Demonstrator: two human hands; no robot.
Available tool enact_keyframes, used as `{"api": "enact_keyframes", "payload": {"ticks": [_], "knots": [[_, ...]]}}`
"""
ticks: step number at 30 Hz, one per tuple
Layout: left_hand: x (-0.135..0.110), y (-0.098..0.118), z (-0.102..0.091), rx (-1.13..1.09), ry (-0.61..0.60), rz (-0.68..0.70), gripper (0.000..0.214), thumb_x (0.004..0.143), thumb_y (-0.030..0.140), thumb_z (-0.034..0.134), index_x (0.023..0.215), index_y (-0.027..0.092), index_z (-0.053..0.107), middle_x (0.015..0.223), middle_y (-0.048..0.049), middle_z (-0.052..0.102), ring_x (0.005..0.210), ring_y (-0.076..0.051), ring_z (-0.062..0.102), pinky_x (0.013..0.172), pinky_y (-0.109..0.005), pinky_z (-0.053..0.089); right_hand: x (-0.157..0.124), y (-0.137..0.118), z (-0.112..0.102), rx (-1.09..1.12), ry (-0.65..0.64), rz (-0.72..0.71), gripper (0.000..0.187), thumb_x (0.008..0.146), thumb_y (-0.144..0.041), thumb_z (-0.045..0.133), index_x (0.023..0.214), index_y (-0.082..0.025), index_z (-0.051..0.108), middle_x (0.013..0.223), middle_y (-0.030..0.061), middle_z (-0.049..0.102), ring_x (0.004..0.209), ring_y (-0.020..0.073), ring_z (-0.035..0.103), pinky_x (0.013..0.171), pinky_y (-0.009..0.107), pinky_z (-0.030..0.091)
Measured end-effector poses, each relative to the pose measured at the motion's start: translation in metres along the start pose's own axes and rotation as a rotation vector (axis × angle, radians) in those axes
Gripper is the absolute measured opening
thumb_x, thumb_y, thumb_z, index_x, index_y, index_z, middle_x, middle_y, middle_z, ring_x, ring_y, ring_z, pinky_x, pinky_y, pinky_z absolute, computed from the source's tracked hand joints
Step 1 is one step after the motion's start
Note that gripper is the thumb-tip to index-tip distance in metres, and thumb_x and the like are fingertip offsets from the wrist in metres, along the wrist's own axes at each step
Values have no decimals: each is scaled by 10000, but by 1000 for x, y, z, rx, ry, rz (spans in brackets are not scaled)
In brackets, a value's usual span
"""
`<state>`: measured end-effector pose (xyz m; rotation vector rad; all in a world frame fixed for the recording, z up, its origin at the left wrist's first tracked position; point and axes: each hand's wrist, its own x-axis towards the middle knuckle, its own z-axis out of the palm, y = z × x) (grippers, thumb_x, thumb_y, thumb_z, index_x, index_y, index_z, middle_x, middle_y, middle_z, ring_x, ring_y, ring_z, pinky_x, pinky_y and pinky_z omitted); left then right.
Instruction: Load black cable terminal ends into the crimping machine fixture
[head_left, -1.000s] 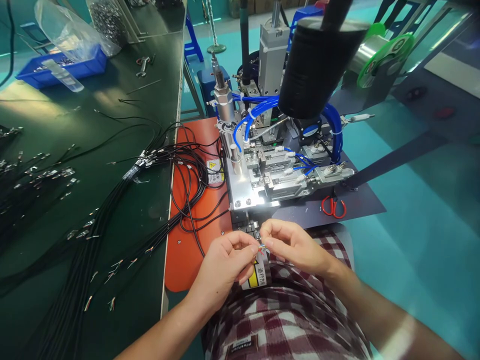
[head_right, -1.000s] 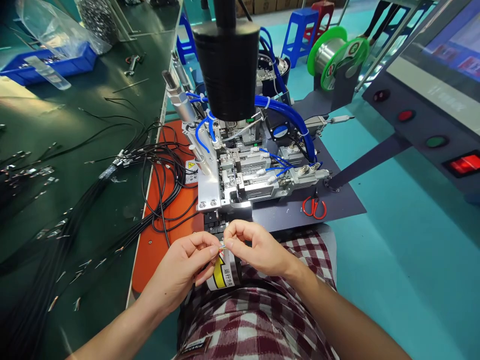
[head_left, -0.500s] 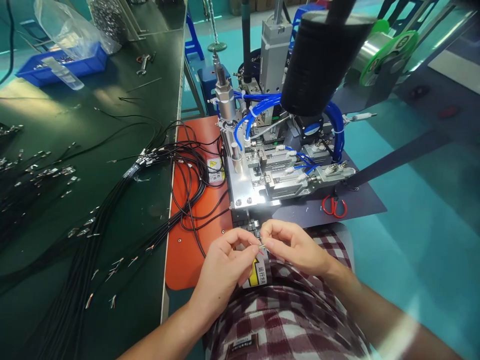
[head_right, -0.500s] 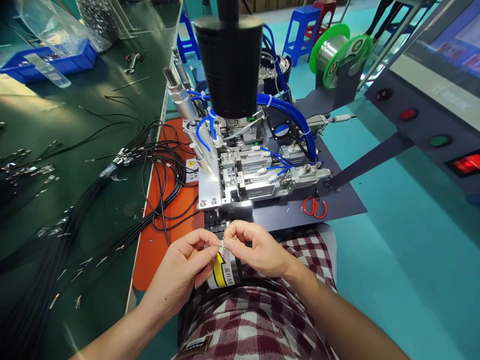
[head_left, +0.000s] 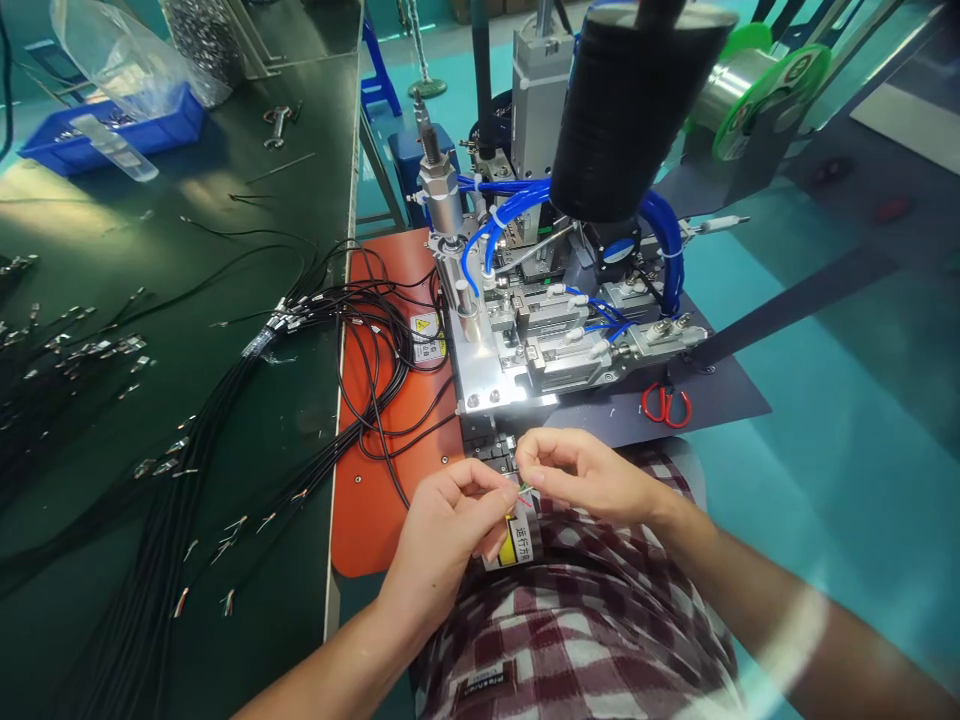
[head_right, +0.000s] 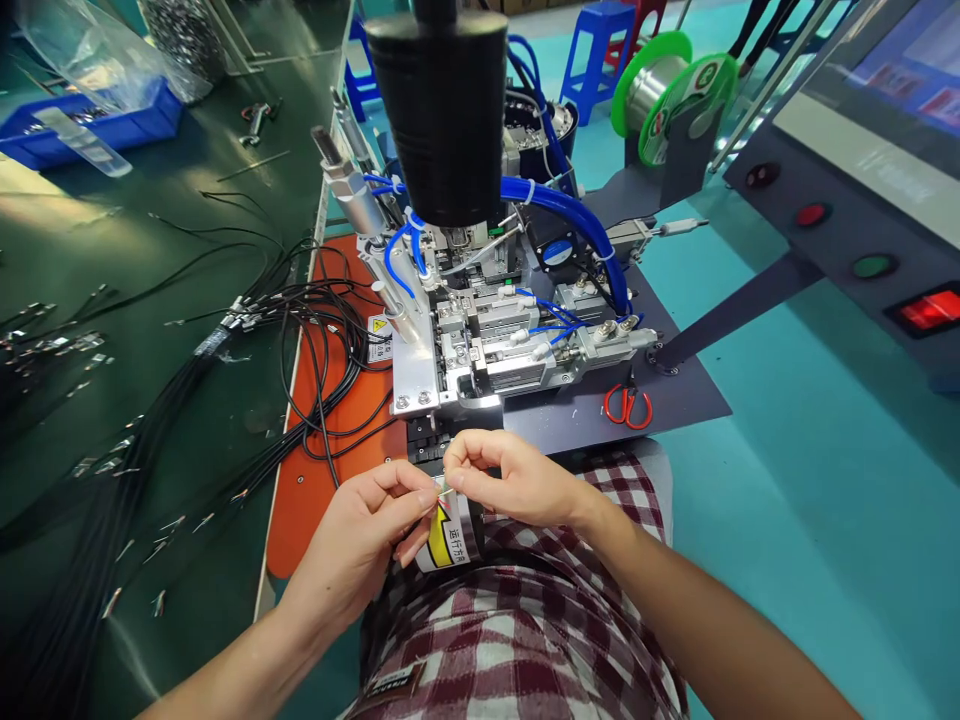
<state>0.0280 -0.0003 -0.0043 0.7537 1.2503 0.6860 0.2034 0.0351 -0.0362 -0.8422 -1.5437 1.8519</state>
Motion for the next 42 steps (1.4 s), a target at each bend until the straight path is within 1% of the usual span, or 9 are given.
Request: {"api": "enact_keyframes", "payload": {"ticks": [7, 12, 15, 20, 26, 33, 36, 39, 42], "knots": [[3, -2, -3, 63, -26, -14, 173, 770, 289, 649, 693, 146, 591, 453, 68, 429, 417, -46, 315, 458, -207, 213, 6, -13, -11, -88, -126, 9, 132, 897, -214, 524, 776, -160, 519, 691, -34, 468, 599, 95, 400, 565, 229, 348], [4, -3, -3, 58, -60, -14, 180, 801, 308, 623, 738, 144, 581, 471, 79, 393, 440, -44, 279, 465, -207, 179, 8, -16, -11, -105, -129, 4, 129, 888, -198, 524, 766, -158, 523, 699, -28, 482, 627, 101, 414, 584, 231, 356], [5, -2, -3, 31, -65, -14, 183, 812, 310, 611, 739, 150, 561, 463, 85, 380, 438, -44, 259, 468, -214, 165, 7, -14, -7, -60, -42, 41, 155, 887, -240, 541, 756, -159, 526, 677, -37, 470, 593, 91, 395, 553, 225, 344], [5, 1, -2, -30, -70, -23, 199, 829, 315, 590, 724, 154, 538, 434, 87, 378, 433, -48, 240, 481, -220, 172, -3, -6, 9, -5, 253, 60, 193, 884, -335, 555, 788, -168, 565, 667, -39, 497, 499, 77, 400, 472, 223, 337], [5, 2, -2, -47, -46, -15, 171, 808, 298, 606, 752, 143, 560, 439, 83, 413, 423, -41, 253, 484, -210, 186, -12, 1, 31, -203, 472, 7, 104, 840, -293, 633, 845, -190, 646, 681, -4, 588, 534, 119, 478, 496, 255, 375], [3, 2, -2, -30, -51, -18, 177, 814, 307, 604, 749, 151, 551, 418, 90, 388, 423, -47, 255, 473, -203, 201, -12, -3, 38, -419, 498, -70, 117, 879, -237, 569, 779, -194, 612, 700, 10, 596, 600, 139, 509, 544, 269, 376], [1, -3, -1, 57, -19, 68, 162, 846, 310, 585, 786, 162, 561, 456, 84, 392, 435, -58, 283, 462, -199, 226, -10, -3, 40, -158, 482, 50, 158, 881, -290, 553, 757, -192, 560, 639, -23, 510, 536, 112, 421, 491, 252, 319], [1, -9, -2, 226, 62, 355, 101, 864, 270, 575, 837, 175, 595, 647, 22, 516, 557, -93, 432, 520, -208, 334, -8, -2, 41, 221, 427, 187, 220, 840, -357, 589, 720, -184, 523, 552, -74, 379, 460, 76, 263, 420, 229, 187], [3, -9, -4, 316, 38, 551, 83, 864, 226, 571, 818, 181, 623, 848, -33, 562, 753, -141, 519, 637, -229, 409, -8, -2, 40, 359, 406, 235, 258, 792, -378, 637, 688, -173, 521, 517, -94, 321, 456, 65, 196, 419, 230, 125]]}}
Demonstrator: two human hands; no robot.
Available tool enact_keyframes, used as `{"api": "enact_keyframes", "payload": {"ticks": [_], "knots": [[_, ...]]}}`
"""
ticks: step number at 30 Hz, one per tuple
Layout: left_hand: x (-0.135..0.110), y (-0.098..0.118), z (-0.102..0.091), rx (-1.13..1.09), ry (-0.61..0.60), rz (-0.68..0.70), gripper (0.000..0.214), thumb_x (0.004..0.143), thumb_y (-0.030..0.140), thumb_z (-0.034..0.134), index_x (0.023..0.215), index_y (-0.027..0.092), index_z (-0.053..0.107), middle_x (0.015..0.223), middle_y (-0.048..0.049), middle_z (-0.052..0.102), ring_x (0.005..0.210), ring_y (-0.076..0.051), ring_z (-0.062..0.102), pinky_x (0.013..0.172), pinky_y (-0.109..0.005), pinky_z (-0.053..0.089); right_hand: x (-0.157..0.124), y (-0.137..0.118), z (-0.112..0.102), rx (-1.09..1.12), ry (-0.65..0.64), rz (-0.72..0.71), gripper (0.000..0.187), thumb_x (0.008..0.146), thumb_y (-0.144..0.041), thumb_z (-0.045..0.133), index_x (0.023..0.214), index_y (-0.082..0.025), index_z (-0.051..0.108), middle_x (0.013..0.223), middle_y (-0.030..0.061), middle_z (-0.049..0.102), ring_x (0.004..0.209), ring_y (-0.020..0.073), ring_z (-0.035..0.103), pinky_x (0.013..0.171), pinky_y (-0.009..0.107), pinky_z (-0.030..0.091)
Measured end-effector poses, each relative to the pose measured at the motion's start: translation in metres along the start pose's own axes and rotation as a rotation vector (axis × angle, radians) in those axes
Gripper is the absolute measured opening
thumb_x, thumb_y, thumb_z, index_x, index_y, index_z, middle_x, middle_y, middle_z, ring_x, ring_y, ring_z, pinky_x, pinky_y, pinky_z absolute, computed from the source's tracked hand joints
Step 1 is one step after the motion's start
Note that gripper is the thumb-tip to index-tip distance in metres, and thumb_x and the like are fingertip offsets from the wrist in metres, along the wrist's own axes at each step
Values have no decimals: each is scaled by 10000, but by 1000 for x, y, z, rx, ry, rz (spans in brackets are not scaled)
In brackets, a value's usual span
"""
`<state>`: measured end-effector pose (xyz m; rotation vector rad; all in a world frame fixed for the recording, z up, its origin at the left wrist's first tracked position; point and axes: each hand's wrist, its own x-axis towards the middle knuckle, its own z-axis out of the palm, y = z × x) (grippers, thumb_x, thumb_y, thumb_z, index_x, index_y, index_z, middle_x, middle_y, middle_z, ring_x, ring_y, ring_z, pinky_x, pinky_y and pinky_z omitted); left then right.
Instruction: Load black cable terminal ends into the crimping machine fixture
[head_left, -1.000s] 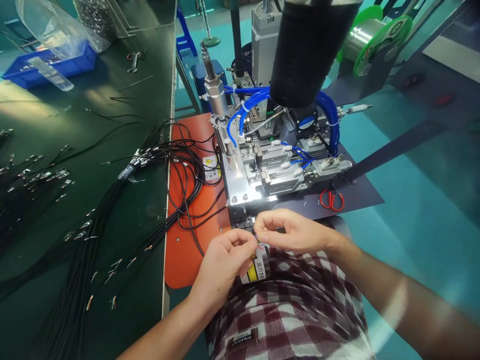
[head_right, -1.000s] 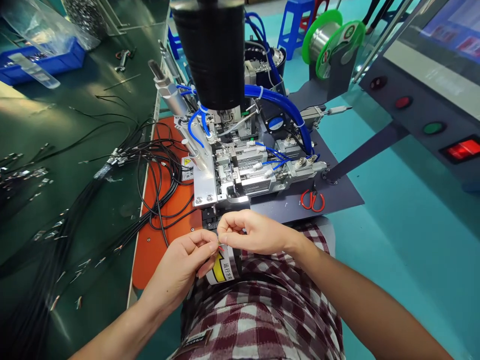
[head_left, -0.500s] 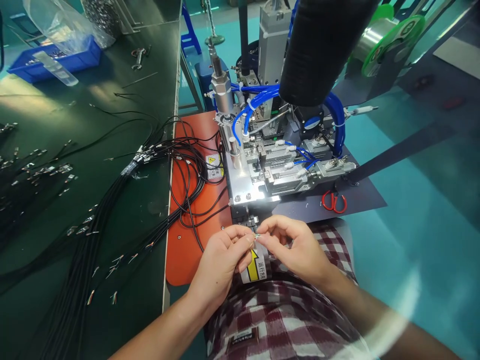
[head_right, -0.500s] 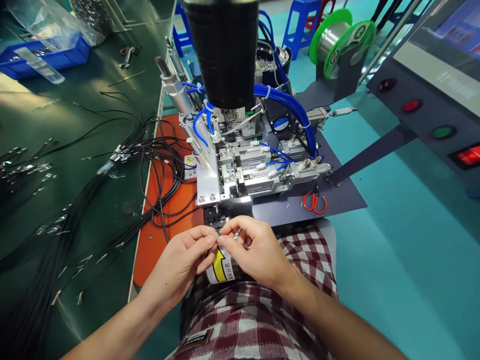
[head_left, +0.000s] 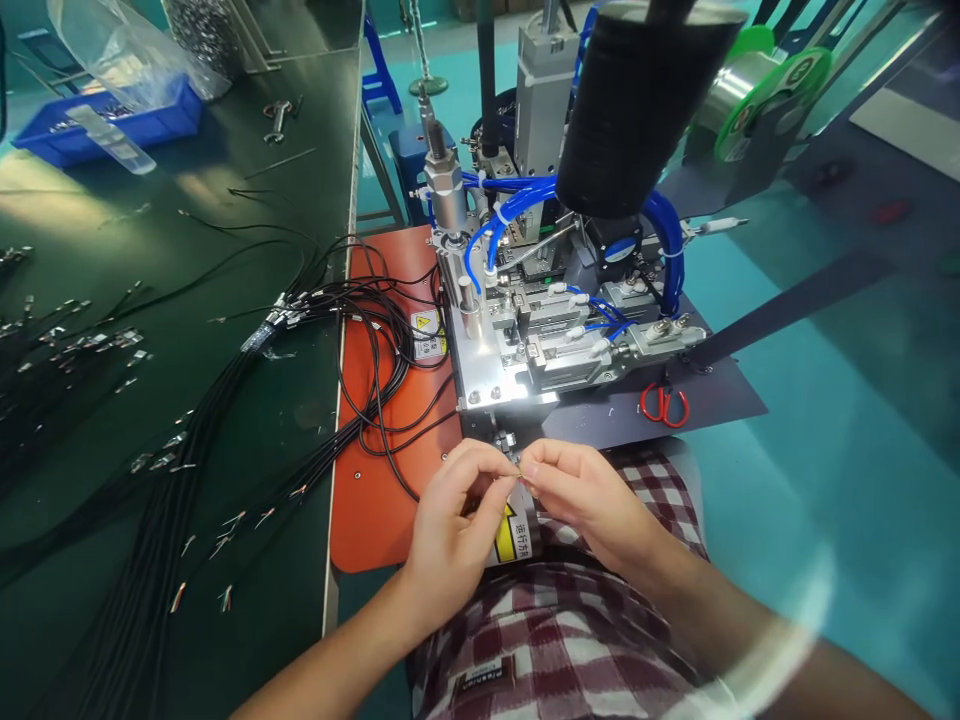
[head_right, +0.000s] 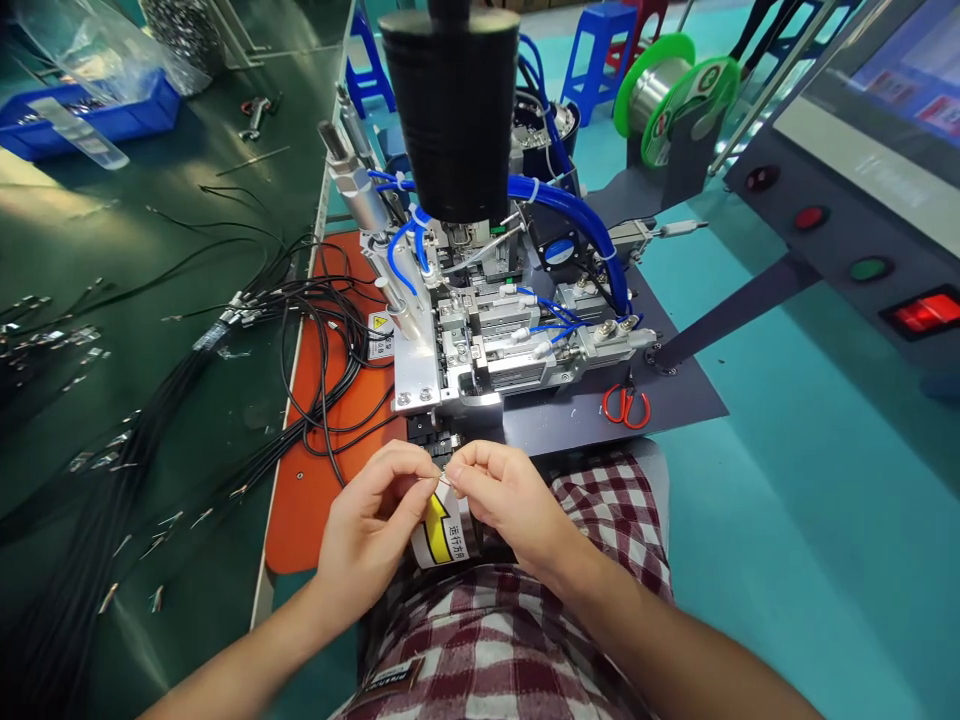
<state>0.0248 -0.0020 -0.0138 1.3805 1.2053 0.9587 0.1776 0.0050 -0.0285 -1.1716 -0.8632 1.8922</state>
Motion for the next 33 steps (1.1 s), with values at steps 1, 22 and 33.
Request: {"api": "enact_keyframes", "payload": {"ticks": [1, 22, 33], "knots": [[2, 0, -1, -21, -29, -19, 85, 862, 228, 573, 813, 181, 625, 860, -34, 559, 756, -142, 520, 631, -228, 412, 0, 0, -1, 4, 1, 5, 268, 786, -387, 644, 686, -171, 522, 515, -95, 321, 458, 65, 193, 421, 231, 123], [22, -6, -15, 515, -87, 116, 101, 899, 157, 487, 861, 193, 573, 832, -23, 561, 773, -149, 560, 686, -254, 461, 28, 7, -14, -185, 132, -78, 323, 768, -475, 639, 667, -191, 525, 541, -69, 387, 464, 85, 268, 438, 248, 205], [28, -30, -31, 732, -231, 426, 315, 911, 85, 416, 1136, 170, 618, 927, -76, 600, 830, -166, 602, 715, -259, 520, 38, 9, -20, -206, 162, -41, 322, 740, -471, 650, 657, -185, 528, 526, -57, 442, 447, 83, 326, 432, 240, 228]]}}
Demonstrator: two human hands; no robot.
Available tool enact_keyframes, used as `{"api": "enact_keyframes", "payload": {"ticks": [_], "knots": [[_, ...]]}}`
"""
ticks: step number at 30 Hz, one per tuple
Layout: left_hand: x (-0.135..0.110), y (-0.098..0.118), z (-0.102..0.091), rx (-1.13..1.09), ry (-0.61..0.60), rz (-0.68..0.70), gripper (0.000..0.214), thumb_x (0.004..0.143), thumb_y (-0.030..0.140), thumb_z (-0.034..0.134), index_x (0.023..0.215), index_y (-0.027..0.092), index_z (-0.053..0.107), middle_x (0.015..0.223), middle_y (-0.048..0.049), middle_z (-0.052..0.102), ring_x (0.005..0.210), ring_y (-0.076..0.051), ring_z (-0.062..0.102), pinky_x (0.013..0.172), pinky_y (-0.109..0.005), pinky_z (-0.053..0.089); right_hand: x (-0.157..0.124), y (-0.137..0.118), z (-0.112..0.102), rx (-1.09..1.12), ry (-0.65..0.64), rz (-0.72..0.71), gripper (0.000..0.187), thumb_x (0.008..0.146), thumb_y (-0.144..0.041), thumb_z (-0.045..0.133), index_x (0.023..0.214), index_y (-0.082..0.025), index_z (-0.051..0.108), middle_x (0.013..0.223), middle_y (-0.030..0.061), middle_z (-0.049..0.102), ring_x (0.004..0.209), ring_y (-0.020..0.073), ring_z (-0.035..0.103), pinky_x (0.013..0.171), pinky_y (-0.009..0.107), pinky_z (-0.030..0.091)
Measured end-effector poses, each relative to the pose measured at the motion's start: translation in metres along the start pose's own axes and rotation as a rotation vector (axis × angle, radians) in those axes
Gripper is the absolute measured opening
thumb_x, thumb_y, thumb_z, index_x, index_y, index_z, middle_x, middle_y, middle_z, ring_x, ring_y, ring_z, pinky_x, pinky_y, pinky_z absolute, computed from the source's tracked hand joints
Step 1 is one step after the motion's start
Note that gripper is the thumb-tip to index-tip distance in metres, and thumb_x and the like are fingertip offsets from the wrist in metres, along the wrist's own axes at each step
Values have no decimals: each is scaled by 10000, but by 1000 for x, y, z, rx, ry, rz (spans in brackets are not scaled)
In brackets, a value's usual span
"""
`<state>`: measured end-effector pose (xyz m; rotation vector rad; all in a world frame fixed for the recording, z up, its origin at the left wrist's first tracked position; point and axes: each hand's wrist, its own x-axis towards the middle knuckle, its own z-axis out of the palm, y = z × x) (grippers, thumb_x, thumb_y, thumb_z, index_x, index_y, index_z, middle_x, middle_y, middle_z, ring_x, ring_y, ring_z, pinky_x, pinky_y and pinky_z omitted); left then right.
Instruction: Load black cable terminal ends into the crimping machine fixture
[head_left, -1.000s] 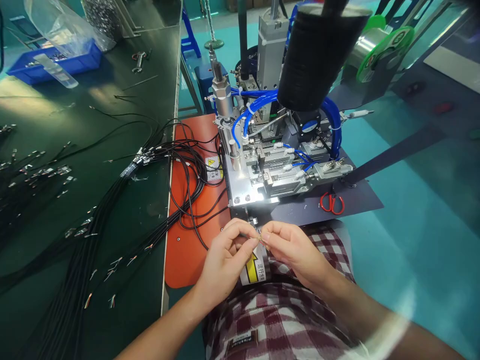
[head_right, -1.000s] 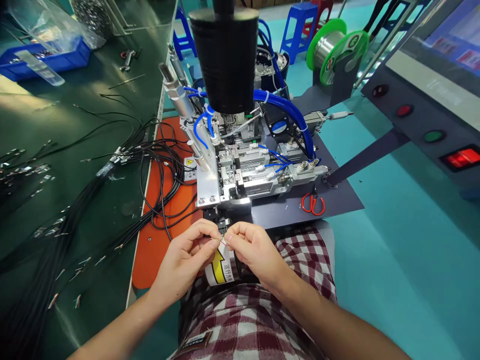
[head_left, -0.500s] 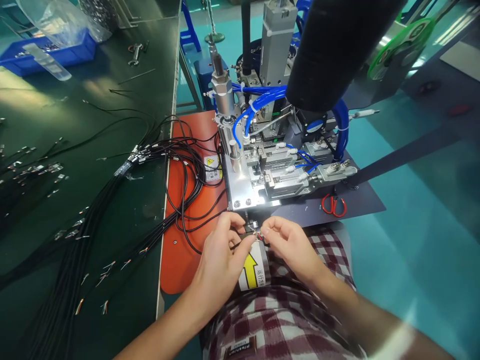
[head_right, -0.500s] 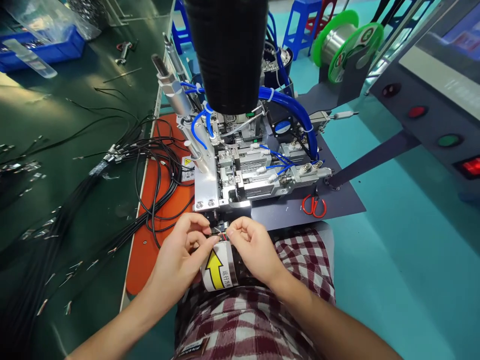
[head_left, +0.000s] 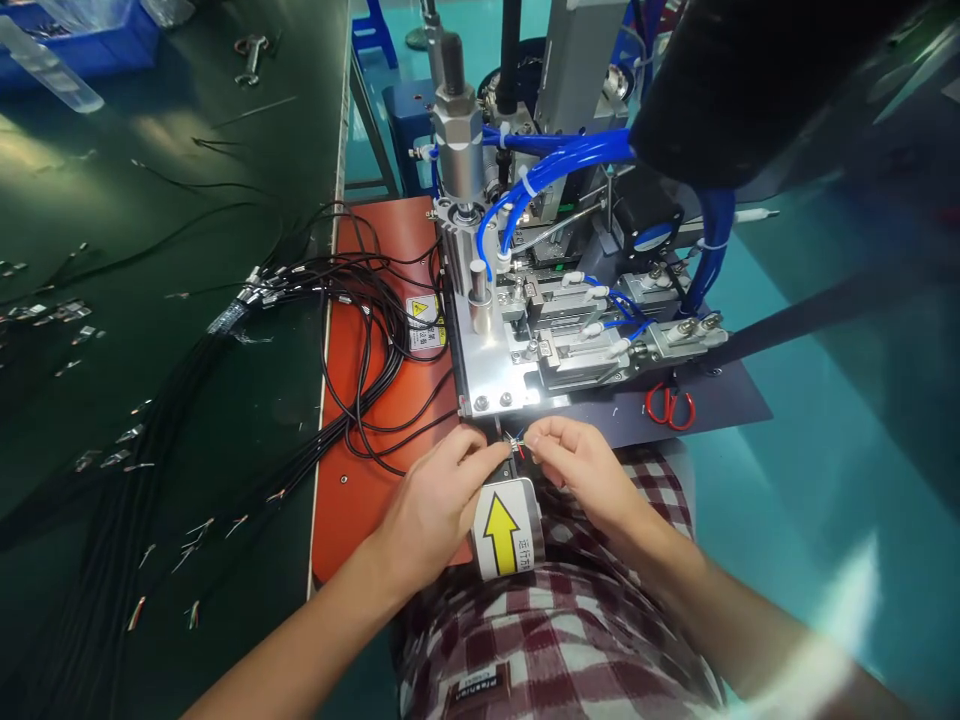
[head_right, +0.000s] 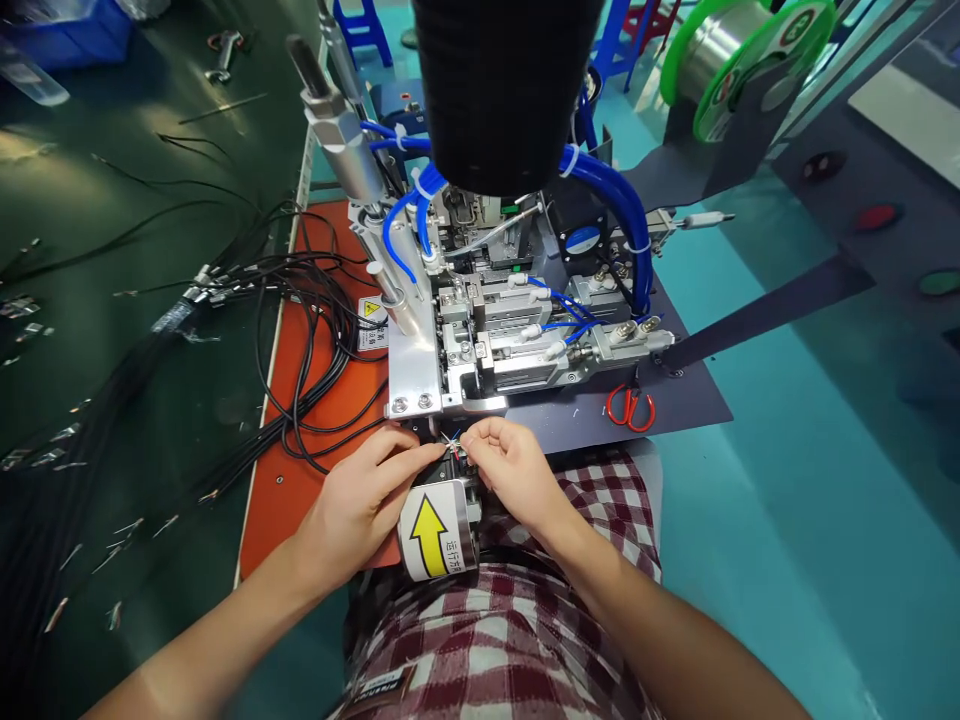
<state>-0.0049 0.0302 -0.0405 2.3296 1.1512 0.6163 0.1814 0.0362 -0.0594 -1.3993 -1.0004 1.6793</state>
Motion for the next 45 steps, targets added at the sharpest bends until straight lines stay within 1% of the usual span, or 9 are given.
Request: {"api": "enact_keyframes", "payload": {"ticks": [5, 11, 21, 24, 28, 31, 39, 45], "knots": [[-1, 0, -1, 43, -7, 5, 314, 905, 88, 413, 1110, 149, 643, 895, -84, 592, 803, -175, 597, 694, -269, 530, -1, 0, 1, -28, -9, 4, 293, 774, -440, 622, 671, -182, 530, 507, -65, 425, 452, 86, 337, 443, 239, 244], [-2, -2, 0, 56, -10, 8, 347, 884, 59, 415, 1144, 137, 631, 895, -85, 571, 808, -179, 580, 694, -274, 532, -1, 1, 2, -38, -2, -1, 293, 786, -437, 615, 667, -185, 524, 506, -64, 427, 447, 89, 349, 443, 242, 254], [-2, -2, 3, 57, 16, 33, 330, 872, 44, 444, 1130, 99, 642, 873, -86, 554, 781, -182, 570, 656, -279, 531, -1, 6, 2, -57, 20, -59, 277, 805, -435, 598, 716, -184, 522, 563, -54, 457, 450, 88, 377, 433, 236, 279], [-2, -3, 3, 55, 27, 44, 318, 877, 58, 453, 1130, 97, 642, 869, -84, 550, 777, -182, 564, 651, -280, 528, -1, 15, 4, -73, 57, -132, 226, 833, -393, 583, 761, -186, 527, 599, -50, 459, 471, 93, 382, 439, 236, 286], [-2, -3, 3, 61, 36, 51, 318, 876, 54, 454, 1128, 88, 645, 859, -83, 547, 770, -181, 559, 645, -278, 524, 0, 28, 6, -113, 96, -291, 149, 882, -298, 549, 775, -197, 524, 632, -49, 448, 518, 100, 385, 488, 242, 320], [-2, -3, 4, 64, 36, 55, 324, 869, 41, 456, 1129, 81, 645, 850, -82, 546, 764, -179, 559, 641, -271, 520, 0, 33, 6, -165, 117, -379, 127, 900, -237, 523, 779, -199, 526, 676, -36, 480, 556, 107, 403, 525, 248, 344], [-3, -4, 5, 54, 32, 50, 320, 876, 56, 462, 1141, 93, 638, 861, -76, 537, 769, -176, 552, 642, -275, 519, 3, 36, 4, -267, 147, -501, 115, 900, -176, 509, 790, -202, 532, 717, -22, 529, 626, 125, 479, 588, 253, 391], [-2, -3, 4, 88, 18, 48, 315, 888, 72, 441, 1130, 99, 642, 851, -77, 543, 760, -179, 556, 633, -280, 521, 3, 37, 4, -359, 185, -597, 114, 900, -156, 506, 799, -201, 533, 728, -14, 537, 629, 129, 484, 593, 261, 401]]}}
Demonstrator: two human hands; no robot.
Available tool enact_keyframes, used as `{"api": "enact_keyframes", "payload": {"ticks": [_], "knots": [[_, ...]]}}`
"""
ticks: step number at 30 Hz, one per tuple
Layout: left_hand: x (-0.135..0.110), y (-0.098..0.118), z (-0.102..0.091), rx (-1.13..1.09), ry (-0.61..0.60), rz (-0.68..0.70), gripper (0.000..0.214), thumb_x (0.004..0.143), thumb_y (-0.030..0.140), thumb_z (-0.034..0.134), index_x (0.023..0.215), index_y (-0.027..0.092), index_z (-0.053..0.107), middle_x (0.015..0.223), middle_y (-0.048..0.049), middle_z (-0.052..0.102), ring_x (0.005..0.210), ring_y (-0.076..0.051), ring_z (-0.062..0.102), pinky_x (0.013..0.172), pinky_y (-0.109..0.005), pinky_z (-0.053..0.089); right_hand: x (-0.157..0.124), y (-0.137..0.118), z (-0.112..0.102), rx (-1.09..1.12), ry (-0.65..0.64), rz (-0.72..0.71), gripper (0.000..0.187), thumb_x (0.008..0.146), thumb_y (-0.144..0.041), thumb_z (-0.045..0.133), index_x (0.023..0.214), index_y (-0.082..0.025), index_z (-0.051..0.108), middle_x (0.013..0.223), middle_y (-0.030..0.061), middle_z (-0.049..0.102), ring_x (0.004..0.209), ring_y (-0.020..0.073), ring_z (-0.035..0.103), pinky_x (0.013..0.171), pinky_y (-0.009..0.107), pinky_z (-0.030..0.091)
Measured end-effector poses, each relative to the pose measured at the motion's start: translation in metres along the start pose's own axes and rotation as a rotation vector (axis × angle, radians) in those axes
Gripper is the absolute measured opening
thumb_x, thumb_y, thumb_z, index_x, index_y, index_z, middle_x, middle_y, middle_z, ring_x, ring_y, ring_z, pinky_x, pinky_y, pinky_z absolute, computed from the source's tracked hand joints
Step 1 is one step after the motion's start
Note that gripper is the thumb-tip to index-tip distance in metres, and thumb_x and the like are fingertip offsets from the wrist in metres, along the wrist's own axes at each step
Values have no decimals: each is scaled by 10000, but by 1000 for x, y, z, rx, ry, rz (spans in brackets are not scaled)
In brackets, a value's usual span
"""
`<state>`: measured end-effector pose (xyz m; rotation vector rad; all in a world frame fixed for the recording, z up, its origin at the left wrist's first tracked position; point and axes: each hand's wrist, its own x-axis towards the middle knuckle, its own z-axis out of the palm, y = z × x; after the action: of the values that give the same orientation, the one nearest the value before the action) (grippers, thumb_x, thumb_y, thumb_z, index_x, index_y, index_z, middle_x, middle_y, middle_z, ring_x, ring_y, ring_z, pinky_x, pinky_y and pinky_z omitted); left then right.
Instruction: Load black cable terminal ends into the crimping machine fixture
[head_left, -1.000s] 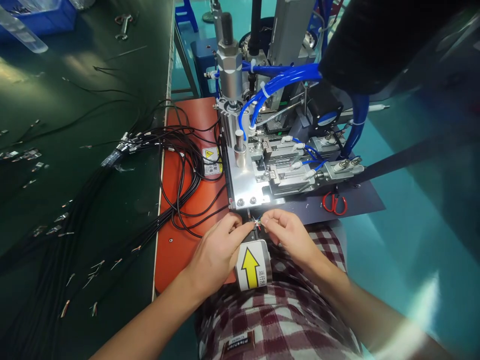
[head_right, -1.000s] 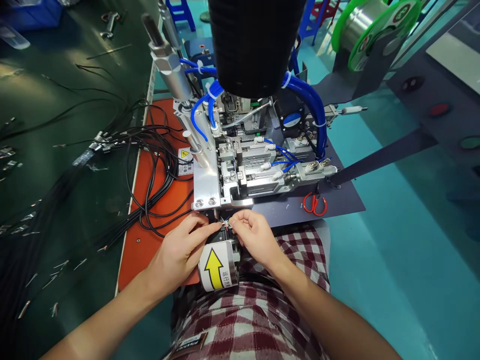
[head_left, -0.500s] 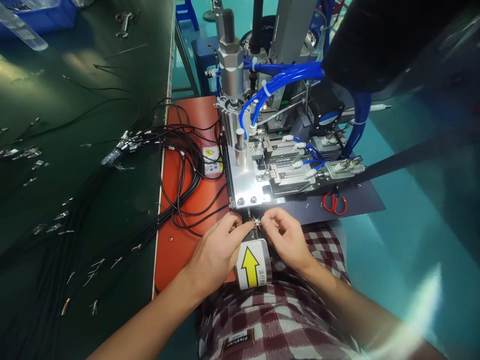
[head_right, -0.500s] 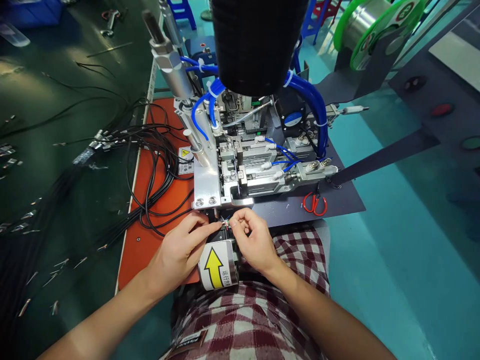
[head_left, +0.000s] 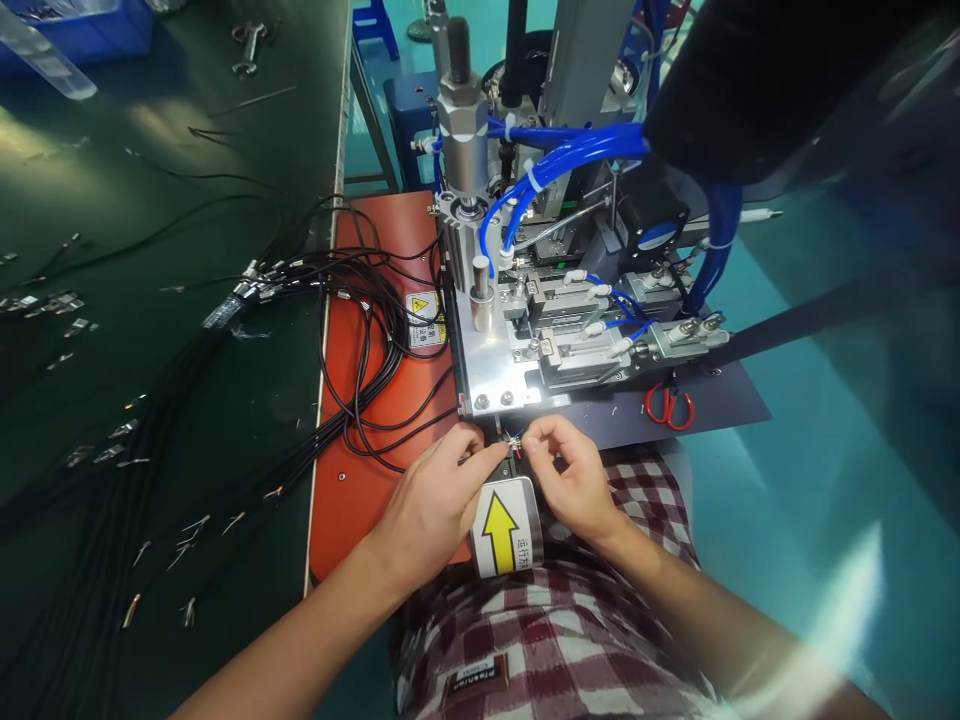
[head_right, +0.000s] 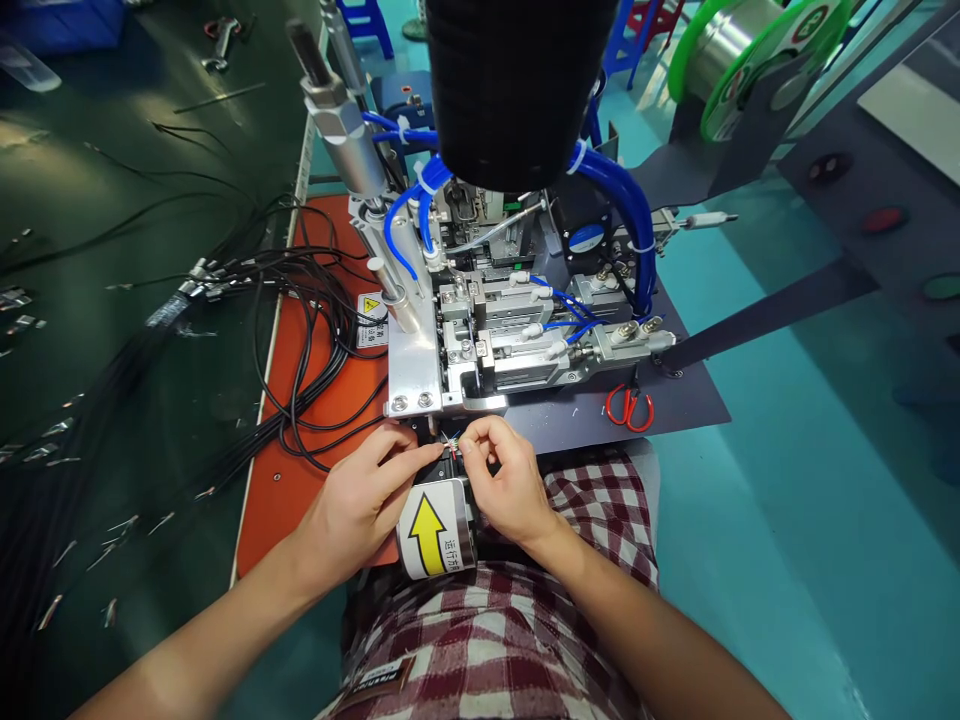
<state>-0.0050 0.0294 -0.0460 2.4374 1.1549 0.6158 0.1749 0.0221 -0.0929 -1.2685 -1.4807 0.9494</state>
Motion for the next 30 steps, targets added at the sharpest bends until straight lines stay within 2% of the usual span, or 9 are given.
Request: {"api": "enact_keyframes", "payload": {"ticks": [4, 18, 30], "knots": [[0, 1, -1, 10, 3, -1, 306, 888, 72, 442, 1114, 91, 649, 853, -85, 548, 761, -184, 566, 634, -282, 521, 0, 0, 0, -35, 10, -53, 112, 903, -150, 499, 809, -200, 532, 746, 0, 534, 651, 141, 495, 601, 274, 414], [0, 0, -1, -3, -2, -10, 312, 895, 80, 438, 1132, 103, 640, 879, -86, 551, 788, -185, 569, 656, -284, 529, -1, 2, 0, -20, 11, -54, 116, 909, -150, 492, 814, -205, 530, 752, -2, 540, 657, 140, 502, 606, 271, 418], [1, 2, -2, 32, -15, -10, 303, 901, 86, 431, 1122, 109, 637, 859, -77, 543, 765, -182, 557, 638, -280, 515, 0, -2, 0, -49, -2, 7, 117, 909, -199, 487, 800, -210, 527, 725, -3, 540, 621, 145, 490, 600, 279, 411]]}}
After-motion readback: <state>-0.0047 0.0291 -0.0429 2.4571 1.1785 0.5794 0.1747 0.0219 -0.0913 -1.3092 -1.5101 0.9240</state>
